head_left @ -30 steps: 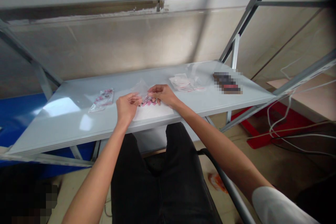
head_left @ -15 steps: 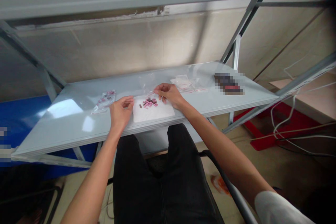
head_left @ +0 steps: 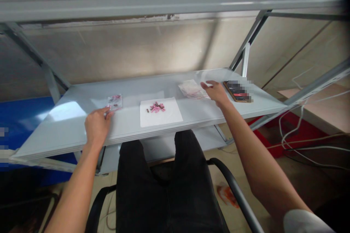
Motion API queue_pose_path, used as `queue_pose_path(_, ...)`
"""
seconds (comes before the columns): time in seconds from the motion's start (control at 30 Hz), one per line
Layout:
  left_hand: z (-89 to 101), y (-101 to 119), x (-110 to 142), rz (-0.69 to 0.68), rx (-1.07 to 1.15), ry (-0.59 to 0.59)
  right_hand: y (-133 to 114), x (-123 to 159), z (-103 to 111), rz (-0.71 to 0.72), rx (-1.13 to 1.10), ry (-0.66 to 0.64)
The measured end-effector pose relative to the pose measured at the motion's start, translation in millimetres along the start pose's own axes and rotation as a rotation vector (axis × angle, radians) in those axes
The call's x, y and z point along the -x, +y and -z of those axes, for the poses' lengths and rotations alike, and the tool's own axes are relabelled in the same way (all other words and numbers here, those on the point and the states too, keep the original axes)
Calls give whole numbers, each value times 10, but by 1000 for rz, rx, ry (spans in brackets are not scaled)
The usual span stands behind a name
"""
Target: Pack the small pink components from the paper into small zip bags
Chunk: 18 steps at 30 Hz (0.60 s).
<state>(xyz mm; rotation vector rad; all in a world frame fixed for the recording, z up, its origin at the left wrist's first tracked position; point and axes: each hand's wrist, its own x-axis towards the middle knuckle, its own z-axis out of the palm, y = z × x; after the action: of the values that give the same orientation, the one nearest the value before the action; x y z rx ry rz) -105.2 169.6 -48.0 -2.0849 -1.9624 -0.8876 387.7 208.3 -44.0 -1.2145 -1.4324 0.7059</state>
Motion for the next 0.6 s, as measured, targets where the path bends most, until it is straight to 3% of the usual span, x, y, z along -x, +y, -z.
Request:
queue_pose_path(0.1, 71, 38, 8, 48, 29, 46, -176, 167, -188, 56, 72, 237)
queue_pose_path(0.2, 208, 142, 60, 125, 105, 153, -478, 481, -665, 114, 127, 282)
queue_pose_path(0.27, 348, 319, 172, 182, 132, 227, -734, 769, -1088, 160, 123, 109)
queue_pose_path(0.33, 507, 585, 364, 238, 183, 258, -997, 1081, -1483, 223, 96, -201)
queue_pose_path(0.4, 645, 883, 616, 232, 226, 222, -1216, 1372, -1760, 240, 77, -380)
queue_pose_path(0.5, 743, 1233, 998, 143, 367, 120, -1377, 1702, -1901, 203, 155, -446)
queue_pose_path(0.6, 710, 1388, 1239, 64, 516, 21, -1354, 1892, -1844, 170, 289, -409)
